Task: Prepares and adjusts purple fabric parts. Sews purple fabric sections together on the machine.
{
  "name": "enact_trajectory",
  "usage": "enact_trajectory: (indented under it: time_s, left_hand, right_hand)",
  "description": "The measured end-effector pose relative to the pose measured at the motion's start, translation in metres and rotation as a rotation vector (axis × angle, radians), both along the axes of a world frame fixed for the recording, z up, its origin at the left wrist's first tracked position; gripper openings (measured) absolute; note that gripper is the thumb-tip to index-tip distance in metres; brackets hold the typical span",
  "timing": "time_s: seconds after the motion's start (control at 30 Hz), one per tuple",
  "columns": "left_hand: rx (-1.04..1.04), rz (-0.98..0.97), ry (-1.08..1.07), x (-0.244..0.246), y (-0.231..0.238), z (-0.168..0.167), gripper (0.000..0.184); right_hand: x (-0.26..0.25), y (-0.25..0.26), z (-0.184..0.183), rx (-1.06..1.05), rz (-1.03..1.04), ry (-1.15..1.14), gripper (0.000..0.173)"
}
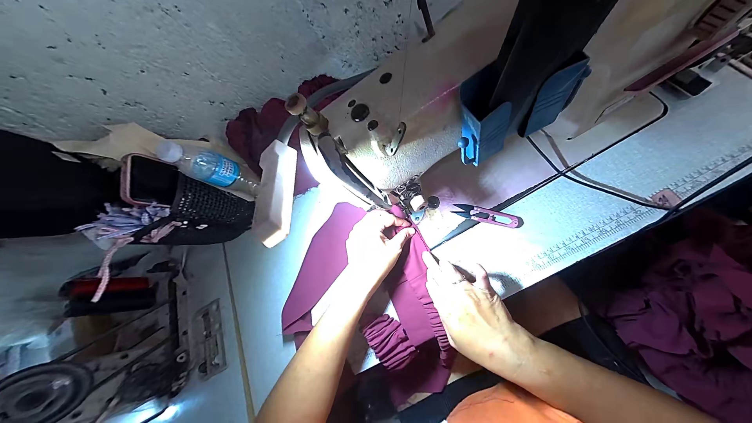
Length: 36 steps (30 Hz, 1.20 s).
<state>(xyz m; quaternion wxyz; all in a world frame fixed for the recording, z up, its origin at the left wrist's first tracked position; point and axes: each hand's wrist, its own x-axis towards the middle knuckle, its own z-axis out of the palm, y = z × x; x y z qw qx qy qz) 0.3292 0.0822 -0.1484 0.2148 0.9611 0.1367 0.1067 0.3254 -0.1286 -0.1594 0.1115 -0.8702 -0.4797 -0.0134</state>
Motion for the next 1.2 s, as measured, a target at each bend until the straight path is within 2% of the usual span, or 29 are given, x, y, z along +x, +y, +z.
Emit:
enact_trajectory:
  time_s: [0.17,0.37,0.5,0.7,0.93,1.07,1.2]
  left_hand:
    - [0.010,-0.019,0.010,-0.001,-0.001,0.000,0.011]
    - [0.043,0.030,0.234,0.007,0.003,0.013,0.022]
    - [0.074,0.039,0.205,0.013,0.015,0.012,0.029]
    - [0.079,0.087,0.144,0.019,0.027,0.010,0.025]
    - [0.117,0.000,0.170,0.037,0.040,0.021,0.048]
    - [0.080,-0.078,0.136,0.035,0.043,0.022,0.035]
    - [-0.013,-0.067,0.180,0.038,0.046,0.024,0.034]
  right_hand:
    - [0.013,-0.008,-0.010,0.066,0.125,0.132,0.038]
    - [0.017,-0.002,-0.015,0.091,0.106,0.086,0.041]
    - [0.028,0.009,-0.007,0.006,0.133,0.132,0.047]
    - [0.039,0.030,0.001,-0.057,0.122,0.168,0.049]
    - [0.052,0.051,-0.004,-0.028,0.089,0.137,0.047]
    - [0.045,0.047,-0.008,-0.011,0.051,0.077,0.048]
    - [0.040,0.042,-0.011,0.025,0.035,0.056,0.048]
